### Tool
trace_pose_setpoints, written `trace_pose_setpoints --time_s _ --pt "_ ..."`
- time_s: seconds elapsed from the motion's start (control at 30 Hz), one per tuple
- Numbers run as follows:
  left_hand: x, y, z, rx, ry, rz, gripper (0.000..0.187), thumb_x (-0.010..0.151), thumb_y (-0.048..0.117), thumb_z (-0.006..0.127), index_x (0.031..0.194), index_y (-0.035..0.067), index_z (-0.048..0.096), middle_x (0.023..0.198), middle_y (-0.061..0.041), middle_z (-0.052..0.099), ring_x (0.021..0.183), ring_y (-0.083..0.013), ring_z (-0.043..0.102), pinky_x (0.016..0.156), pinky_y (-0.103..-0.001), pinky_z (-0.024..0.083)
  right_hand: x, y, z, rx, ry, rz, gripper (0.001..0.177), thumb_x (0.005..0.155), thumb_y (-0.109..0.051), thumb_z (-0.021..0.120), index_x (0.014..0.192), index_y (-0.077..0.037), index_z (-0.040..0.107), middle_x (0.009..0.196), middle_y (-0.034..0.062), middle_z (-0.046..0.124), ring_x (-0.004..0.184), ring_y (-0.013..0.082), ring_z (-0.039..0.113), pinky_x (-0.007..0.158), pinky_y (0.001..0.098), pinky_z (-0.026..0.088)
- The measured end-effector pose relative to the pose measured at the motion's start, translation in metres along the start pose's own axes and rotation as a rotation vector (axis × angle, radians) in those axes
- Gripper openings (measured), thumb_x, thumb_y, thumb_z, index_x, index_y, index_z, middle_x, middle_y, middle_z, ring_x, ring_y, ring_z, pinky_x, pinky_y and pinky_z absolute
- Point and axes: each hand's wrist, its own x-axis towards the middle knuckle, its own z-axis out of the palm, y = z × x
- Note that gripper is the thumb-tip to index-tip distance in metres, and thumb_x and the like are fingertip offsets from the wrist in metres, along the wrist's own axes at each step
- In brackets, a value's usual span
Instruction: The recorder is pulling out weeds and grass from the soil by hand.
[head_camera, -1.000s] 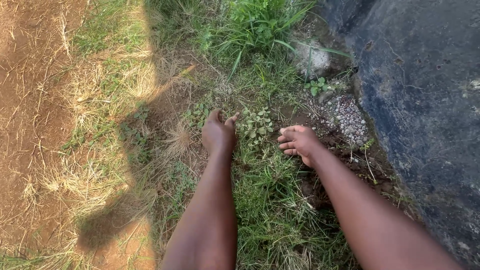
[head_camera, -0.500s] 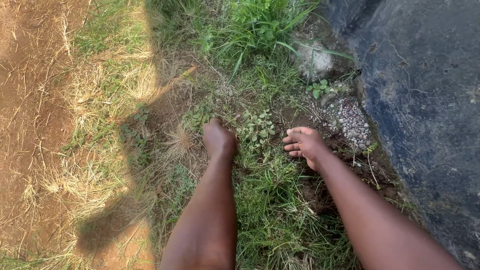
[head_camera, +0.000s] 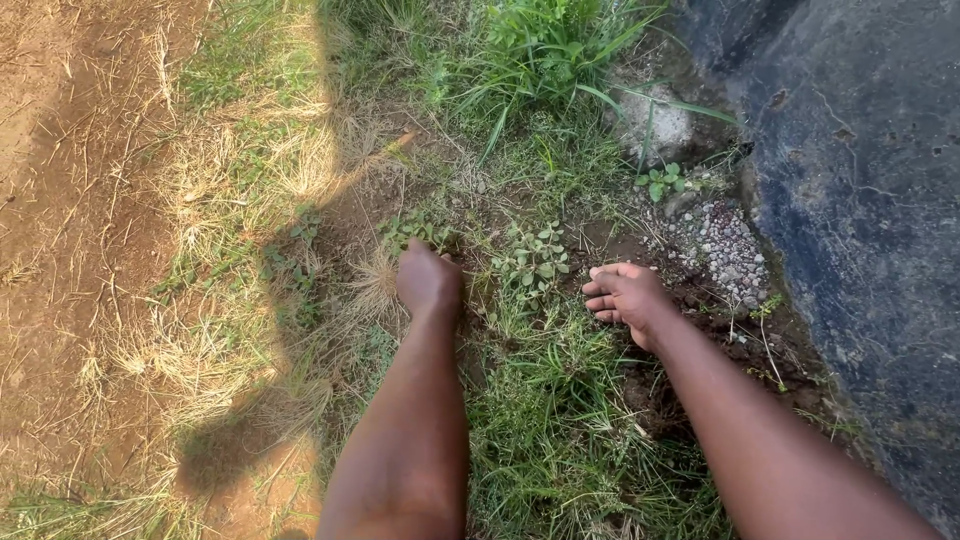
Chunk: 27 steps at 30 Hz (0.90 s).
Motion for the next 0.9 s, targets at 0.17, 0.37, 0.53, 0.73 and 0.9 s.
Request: trace_pose_setpoints --time_s 0.17,0.37,0.53,0.73,0.9 --pt "0.010 -0.009 0.011 -0.035 0.044 0.041 0.026 0.101 0.023 0.062 0.118 0.004 0.059 0.119 -0.017 0.064 0.109 -0.0331 0.066 0.094 -0.049 0.052 0.005 0.007 -0.001 -0.056 0.002 -0.032 0.028 0.097 -0.018 0.064 0.121 -0.002 0.064 0.097 0.0088 0.073 0.075 0.0144 0.066 0.063 0.0294 0.055" --pt "-0.001 0.000 -0.008 -0.078 0.012 0.027 0.027 0.097 0.024 0.066 0.118 0.008 0.061 0.119 -0.013 0.064 0.105 -0.0283 0.066 0.092 -0.045 0.052 0.007 0.009 0.004 -0.210 0.004 -0.052 0.020 0.095 -0.015 0.066 0.113 -0.006 0.065 0.089 0.0051 0.072 0.071 0.0130 0.065 0.062 0.0301 0.055" --pt "0.009 -0.006 0.005 -0.123 0.042 0.073 0.024 0.092 0.024 0.071 0.113 0.014 0.068 0.114 -0.012 0.065 0.101 -0.0288 0.065 0.089 -0.046 0.052 0.003 0.002 0.010 -0.260 0.033 -0.038 0.016 0.096 -0.020 0.068 0.107 -0.008 0.066 0.085 0.0035 0.071 0.068 0.0129 0.064 0.060 0.0300 0.053" --pt "0.019 0.004 0.003 -0.018 -0.064 0.080 0.017 0.098 0.022 0.068 0.101 0.006 0.073 0.103 -0.016 0.075 0.093 -0.0294 0.071 0.087 -0.046 0.054 0.009 0.005 0.010 -0.236 0.025 -0.042 0.017 0.097 -0.022 0.068 0.106 -0.008 0.066 0.084 0.0043 0.069 0.067 0.0130 0.061 0.058 0.0292 0.052" --pt "0.023 0.005 0.013 0.024 -0.149 0.015 0.021 0.098 0.020 0.068 0.104 0.000 0.071 0.110 -0.019 0.073 0.097 -0.0285 0.072 0.090 -0.044 0.056 0.005 -0.003 0.009 -0.274 0.025 -0.011 0.017 0.097 -0.022 0.067 0.106 -0.008 0.066 0.084 0.0050 0.070 0.066 0.0132 0.063 0.058 0.0298 0.053"
